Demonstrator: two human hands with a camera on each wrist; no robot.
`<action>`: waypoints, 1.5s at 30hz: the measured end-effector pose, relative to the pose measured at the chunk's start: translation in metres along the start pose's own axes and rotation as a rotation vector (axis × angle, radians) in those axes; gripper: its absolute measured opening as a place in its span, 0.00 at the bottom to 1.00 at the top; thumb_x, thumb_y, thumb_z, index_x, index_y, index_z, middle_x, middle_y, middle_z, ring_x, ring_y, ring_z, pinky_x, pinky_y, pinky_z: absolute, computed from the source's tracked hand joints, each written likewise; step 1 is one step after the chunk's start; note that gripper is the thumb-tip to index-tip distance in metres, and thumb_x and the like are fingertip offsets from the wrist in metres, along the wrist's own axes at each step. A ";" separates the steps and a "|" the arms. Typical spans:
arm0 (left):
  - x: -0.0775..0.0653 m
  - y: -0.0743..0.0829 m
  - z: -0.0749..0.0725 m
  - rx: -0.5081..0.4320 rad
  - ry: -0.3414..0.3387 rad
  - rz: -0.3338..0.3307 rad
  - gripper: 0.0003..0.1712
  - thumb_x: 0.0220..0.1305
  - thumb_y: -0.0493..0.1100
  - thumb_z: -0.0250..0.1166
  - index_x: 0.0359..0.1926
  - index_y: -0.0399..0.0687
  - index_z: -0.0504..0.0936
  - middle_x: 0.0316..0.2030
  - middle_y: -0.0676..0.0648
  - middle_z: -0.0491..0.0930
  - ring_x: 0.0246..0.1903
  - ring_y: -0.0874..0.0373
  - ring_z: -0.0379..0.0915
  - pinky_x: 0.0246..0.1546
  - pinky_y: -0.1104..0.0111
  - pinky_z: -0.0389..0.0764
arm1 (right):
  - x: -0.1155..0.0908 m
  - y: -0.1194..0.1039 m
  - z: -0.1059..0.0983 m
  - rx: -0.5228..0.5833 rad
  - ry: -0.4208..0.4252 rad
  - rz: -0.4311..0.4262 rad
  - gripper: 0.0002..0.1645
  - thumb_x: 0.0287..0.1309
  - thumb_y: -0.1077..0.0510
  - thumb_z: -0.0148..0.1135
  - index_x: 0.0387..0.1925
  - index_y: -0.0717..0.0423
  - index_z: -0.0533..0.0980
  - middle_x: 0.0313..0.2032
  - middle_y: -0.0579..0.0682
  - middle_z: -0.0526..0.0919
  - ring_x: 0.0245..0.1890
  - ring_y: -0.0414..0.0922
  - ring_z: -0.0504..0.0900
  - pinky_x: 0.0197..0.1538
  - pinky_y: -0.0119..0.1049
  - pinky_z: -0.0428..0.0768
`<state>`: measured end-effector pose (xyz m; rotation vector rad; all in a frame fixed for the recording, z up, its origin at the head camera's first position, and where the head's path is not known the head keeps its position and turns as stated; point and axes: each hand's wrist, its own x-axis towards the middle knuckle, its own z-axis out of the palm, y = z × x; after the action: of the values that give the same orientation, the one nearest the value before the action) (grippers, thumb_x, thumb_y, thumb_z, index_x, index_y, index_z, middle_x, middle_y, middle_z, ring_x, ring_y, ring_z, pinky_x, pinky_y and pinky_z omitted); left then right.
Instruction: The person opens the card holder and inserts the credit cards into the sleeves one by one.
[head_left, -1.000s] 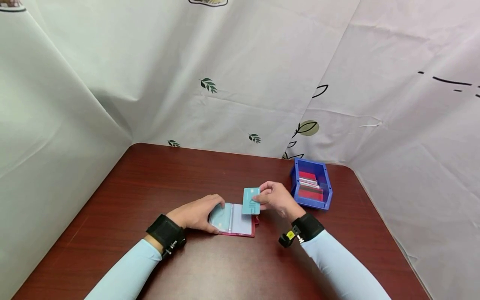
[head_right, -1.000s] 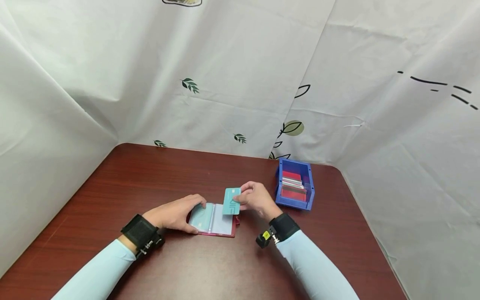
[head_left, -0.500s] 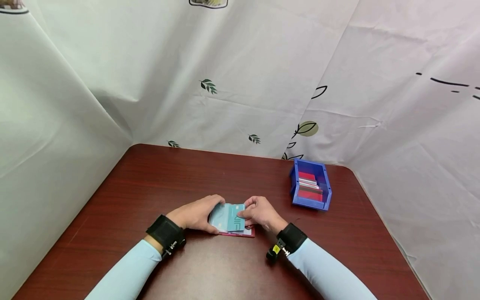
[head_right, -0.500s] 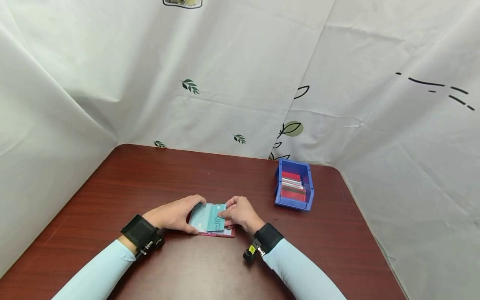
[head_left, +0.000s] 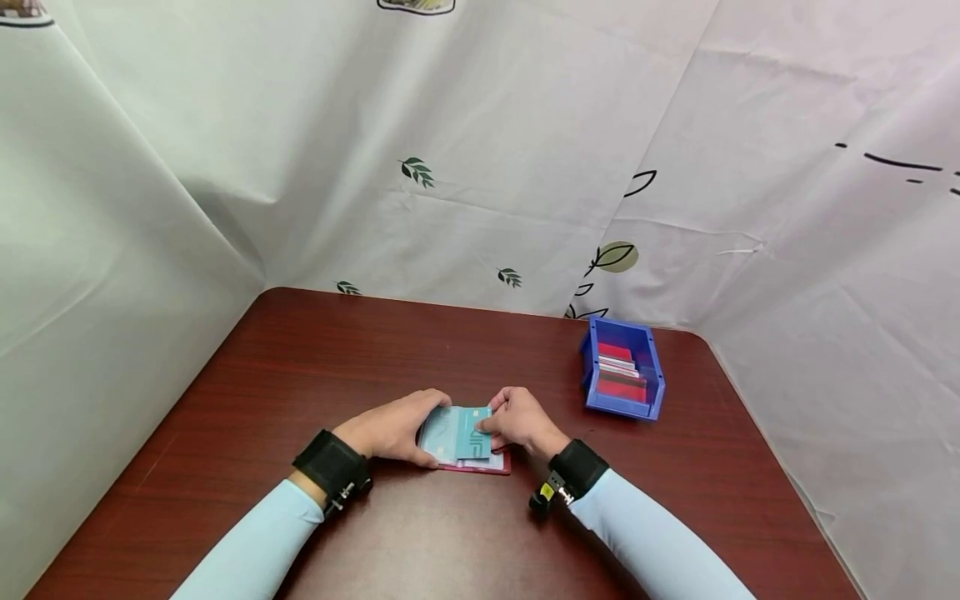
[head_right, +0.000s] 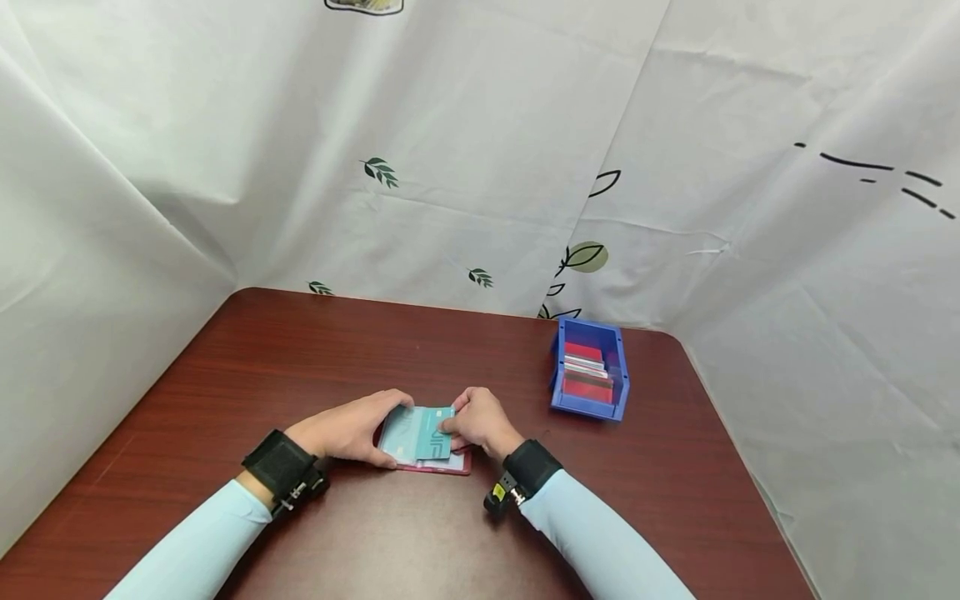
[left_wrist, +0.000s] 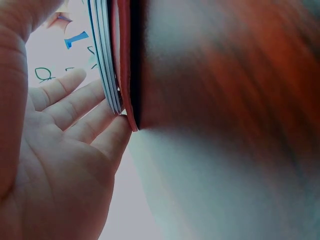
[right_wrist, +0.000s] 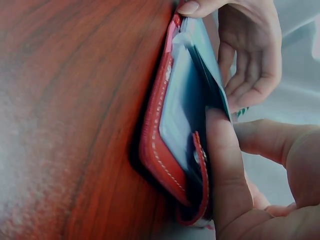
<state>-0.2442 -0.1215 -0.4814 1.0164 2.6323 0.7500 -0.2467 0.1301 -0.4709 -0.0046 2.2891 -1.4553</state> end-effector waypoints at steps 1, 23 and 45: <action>0.000 0.000 0.000 -0.001 0.002 0.005 0.49 0.50 0.58 0.81 0.67 0.46 0.68 0.61 0.50 0.73 0.55 0.59 0.70 0.59 0.60 0.76 | 0.000 -0.001 0.000 -0.012 -0.006 -0.005 0.20 0.53 0.66 0.76 0.42 0.64 0.72 0.20 0.50 0.79 0.13 0.40 0.79 0.25 0.34 0.83; -0.001 0.000 0.001 -0.021 0.007 0.018 0.50 0.50 0.57 0.82 0.68 0.44 0.68 0.60 0.49 0.73 0.55 0.59 0.71 0.57 0.62 0.76 | 0.006 -0.012 0.021 -0.023 -0.031 -0.073 0.15 0.58 0.64 0.73 0.45 0.65 0.81 0.25 0.56 0.87 0.16 0.41 0.84 0.25 0.36 0.84; 0.000 0.002 0.001 -0.002 -0.004 0.012 0.49 0.52 0.55 0.81 0.69 0.46 0.67 0.62 0.50 0.72 0.57 0.59 0.69 0.60 0.62 0.75 | 0.007 -0.018 0.026 0.096 -0.064 -0.078 0.11 0.64 0.66 0.65 0.47 0.68 0.79 0.27 0.62 0.88 0.20 0.44 0.87 0.29 0.39 0.87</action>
<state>-0.2429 -0.1199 -0.4815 1.0330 2.6240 0.7521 -0.2479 0.0978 -0.4666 -0.1119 2.1881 -1.5795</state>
